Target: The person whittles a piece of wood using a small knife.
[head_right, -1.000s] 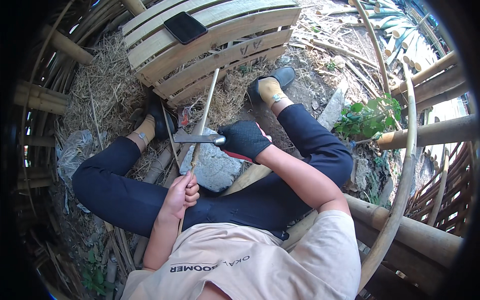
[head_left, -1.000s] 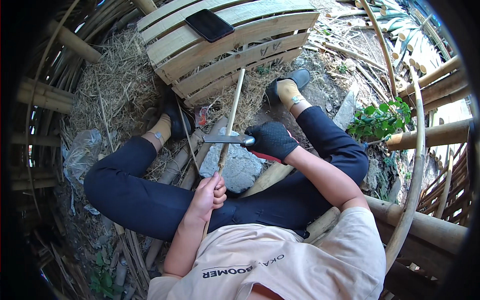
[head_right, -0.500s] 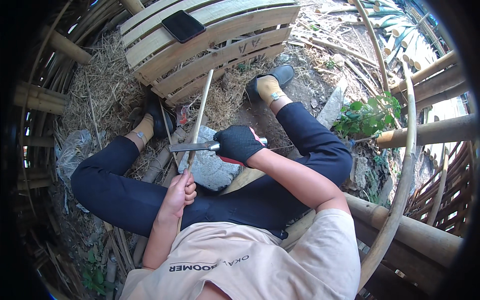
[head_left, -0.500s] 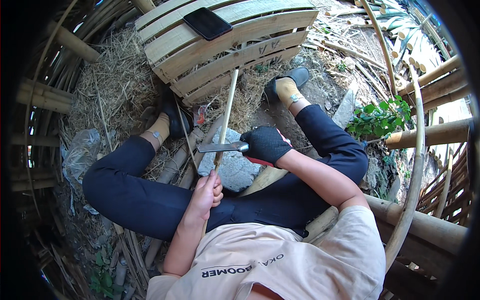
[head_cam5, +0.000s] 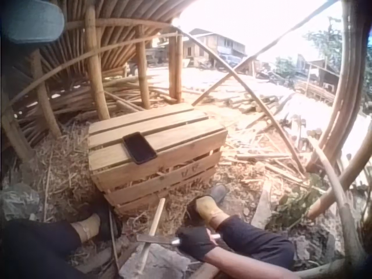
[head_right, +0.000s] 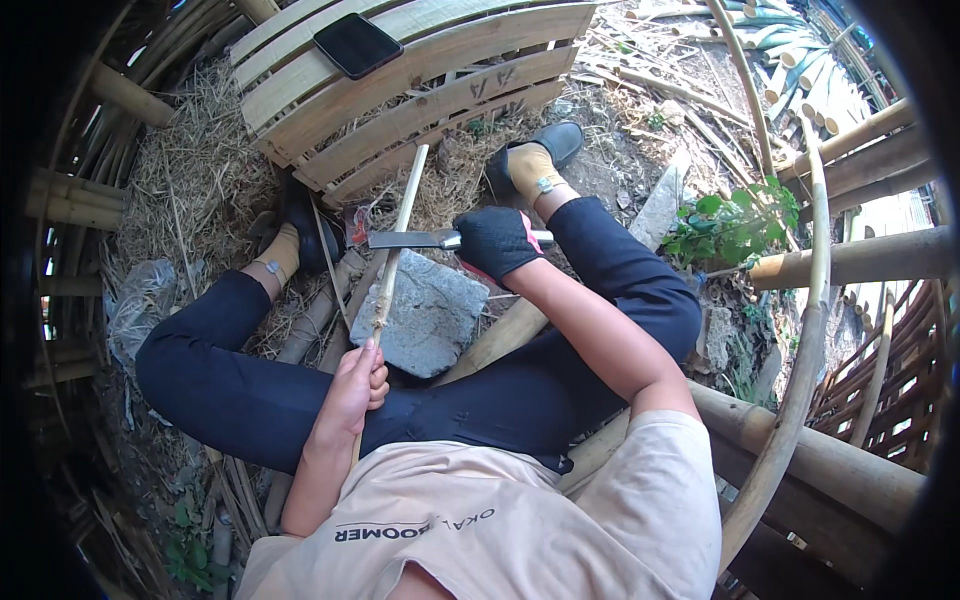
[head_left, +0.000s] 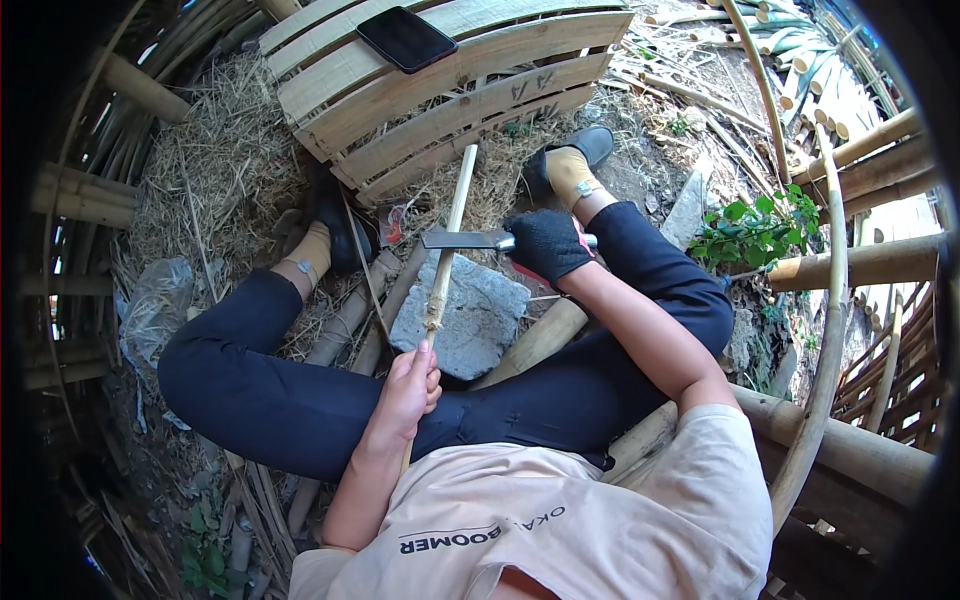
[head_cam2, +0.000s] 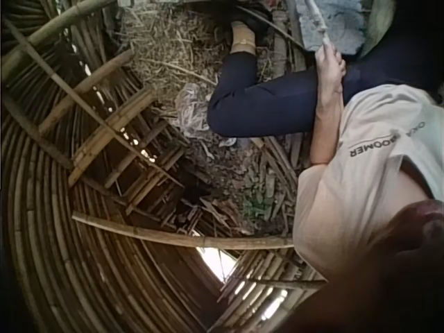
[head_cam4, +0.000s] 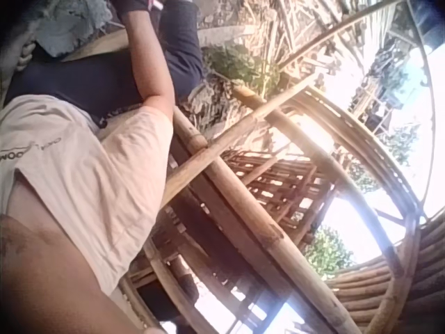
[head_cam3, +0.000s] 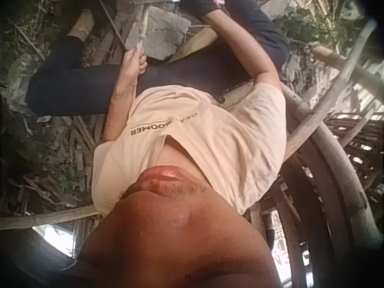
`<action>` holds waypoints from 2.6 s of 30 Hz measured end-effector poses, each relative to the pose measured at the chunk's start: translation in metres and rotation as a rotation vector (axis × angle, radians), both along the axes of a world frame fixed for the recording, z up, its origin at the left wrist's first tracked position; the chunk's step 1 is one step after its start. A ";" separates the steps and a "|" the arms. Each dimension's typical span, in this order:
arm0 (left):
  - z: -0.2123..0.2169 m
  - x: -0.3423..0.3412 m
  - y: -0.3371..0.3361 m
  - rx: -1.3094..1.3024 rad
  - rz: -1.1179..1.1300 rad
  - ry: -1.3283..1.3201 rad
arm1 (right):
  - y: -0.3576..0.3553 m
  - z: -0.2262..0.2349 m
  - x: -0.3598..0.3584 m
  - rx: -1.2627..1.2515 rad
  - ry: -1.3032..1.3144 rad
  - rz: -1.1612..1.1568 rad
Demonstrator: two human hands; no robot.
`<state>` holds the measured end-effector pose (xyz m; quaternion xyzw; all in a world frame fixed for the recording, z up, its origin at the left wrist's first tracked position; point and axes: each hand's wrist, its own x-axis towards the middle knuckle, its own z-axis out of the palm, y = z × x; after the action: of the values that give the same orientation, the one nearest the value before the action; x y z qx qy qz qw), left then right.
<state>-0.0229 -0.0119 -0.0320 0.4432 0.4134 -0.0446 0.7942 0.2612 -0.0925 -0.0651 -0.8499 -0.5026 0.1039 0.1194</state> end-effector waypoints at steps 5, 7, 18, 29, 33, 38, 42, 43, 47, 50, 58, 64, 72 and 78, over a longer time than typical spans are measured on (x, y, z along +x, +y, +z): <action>0.004 0.003 0.001 -0.012 0.015 0.012 | -0.004 0.002 -0.012 -0.009 0.205 -0.005; 0.003 0.000 0.001 -0.024 0.033 0.013 | -0.004 0.006 -0.019 -0.018 0.245 0.031; -0.002 0.001 -0.005 0.172 0.010 0.036 | -0.007 0.021 -0.050 -0.111 0.249 0.180; -0.016 -0.002 -0.006 0.304 -0.035 0.014 | 0.005 -0.011 -0.005 -0.048 0.083 0.001; -0.009 0.001 -0.005 0.207 0.023 0.020 | 0.013 -0.016 -0.003 -0.048 0.075 -0.007; -0.010 -0.001 -0.003 0.197 0.023 0.020 | 0.016 -0.020 -0.001 -0.047 0.053 0.007; -0.011 -0.001 -0.003 0.203 0.017 0.009 | 0.017 -0.028 0.010 -0.004 0.031 -0.033; -0.011 -0.002 -0.004 0.200 0.016 0.009 | 0.016 -0.029 0.011 -0.001 0.001 -0.038; -0.008 -0.002 -0.004 0.210 0.007 0.006 | 0.015 -0.030 0.014 0.021 -0.032 -0.046; -0.006 0.000 -0.004 0.223 -0.005 0.002 | 0.013 -0.027 0.031 0.057 -0.031 -0.131; -0.010 -0.003 -0.005 0.188 0.003 0.013 | 0.012 -0.016 0.038 0.031 -0.047 -0.206; -0.007 0.003 -0.008 0.183 -0.027 0.021 | 0.005 -0.012 0.017 0.081 -0.017 -0.053; -0.017 -0.005 -0.010 0.468 -0.107 0.063 | 0.010 0.013 0.003 -0.078 -0.022 0.048; -0.020 -0.004 -0.014 0.581 -0.188 0.073 | 0.001 -0.011 0.033 0.038 -0.014 -0.098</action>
<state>-0.0269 -0.0259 -0.0524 0.6861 0.3944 -0.0137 0.6111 0.2940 -0.0919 -0.0758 -0.8718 -0.4631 0.0824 0.1367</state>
